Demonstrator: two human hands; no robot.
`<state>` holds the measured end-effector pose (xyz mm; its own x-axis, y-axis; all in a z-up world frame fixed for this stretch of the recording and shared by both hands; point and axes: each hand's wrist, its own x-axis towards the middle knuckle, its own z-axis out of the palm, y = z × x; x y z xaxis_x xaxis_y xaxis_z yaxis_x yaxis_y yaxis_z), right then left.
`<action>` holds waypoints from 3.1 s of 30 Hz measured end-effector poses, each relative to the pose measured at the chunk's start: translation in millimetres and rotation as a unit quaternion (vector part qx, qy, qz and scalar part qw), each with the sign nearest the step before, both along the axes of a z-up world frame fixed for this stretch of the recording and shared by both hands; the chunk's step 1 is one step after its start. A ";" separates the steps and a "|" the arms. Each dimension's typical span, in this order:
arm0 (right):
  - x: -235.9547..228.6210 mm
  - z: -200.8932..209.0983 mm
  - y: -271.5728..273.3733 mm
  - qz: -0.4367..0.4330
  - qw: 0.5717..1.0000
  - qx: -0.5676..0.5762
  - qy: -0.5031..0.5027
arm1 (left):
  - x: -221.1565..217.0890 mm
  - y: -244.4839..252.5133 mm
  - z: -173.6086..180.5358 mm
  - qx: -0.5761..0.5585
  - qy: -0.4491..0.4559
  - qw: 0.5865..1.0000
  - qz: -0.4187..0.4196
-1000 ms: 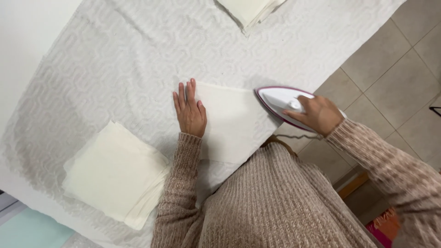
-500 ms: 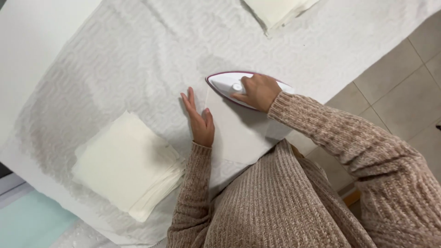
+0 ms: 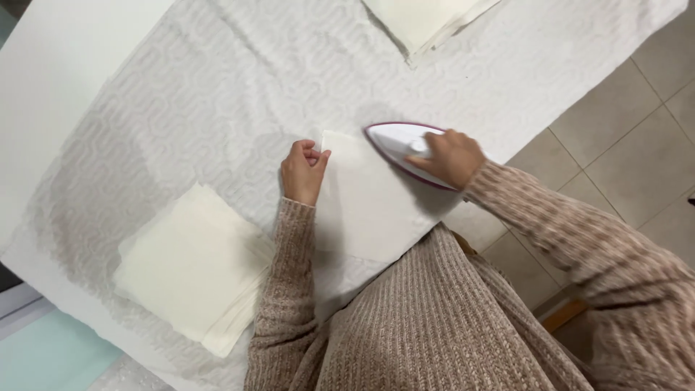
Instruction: Ironing small squares of white fabric on a table.
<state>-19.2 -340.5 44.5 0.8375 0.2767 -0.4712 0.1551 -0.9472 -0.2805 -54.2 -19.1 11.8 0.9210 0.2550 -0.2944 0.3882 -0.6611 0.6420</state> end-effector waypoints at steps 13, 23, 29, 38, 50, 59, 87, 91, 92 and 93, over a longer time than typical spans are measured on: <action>12.6 55.8 -7.1 0.122 0.927 0.255 -0.246 | -19.7 -31.2 100.6 -0.187 -0.041 0.974 -0.118; 15.0 70.6 -0.6 0.264 0.893 0.310 0.190 | -128.3 4.4 153.9 -0.261 -0.010 0.964 -0.055; 61.3 130.6 85.2 0.254 0.916 0.242 0.196 | -125.2 41.5 142.0 -0.237 -0.052 0.968 0.069; 94.5 7.2 168.3 0.287 0.950 0.120 -0.008 | -85.0 85.0 49.1 -0.221 -0.090 0.954 0.179; -44.3 27.7 75.7 0.189 0.919 0.339 -0.067 | -186.5 15.1 9.5 -0.410 -0.095 0.864 0.276; -95.9 -33.2 18.7 0.253 0.875 0.295 -0.289 | -242.5 -27.9 23.7 -0.253 -0.025 0.915 0.313; -58.7 -50.5 -0.1 0.198 0.940 0.276 -0.024 | -145.6 -117.6 -15.3 -0.027 -0.319 0.942 -0.100; -49.9 -51.4 3.9 0.198 0.944 0.264 0.020 | -140.5 -113.3 -16.7 0.020 -0.333 0.933 -0.139; -47.7 -46.7 6.5 0.204 0.947 0.249 0.023 | -140.4 -113.9 -18.6 0.033 -0.337 0.930 -0.141; -46.1 -41.7 9.0 0.209 0.949 0.233 0.027 | -140.8 -114.5 -20.2 0.045 -0.341 0.928 -0.143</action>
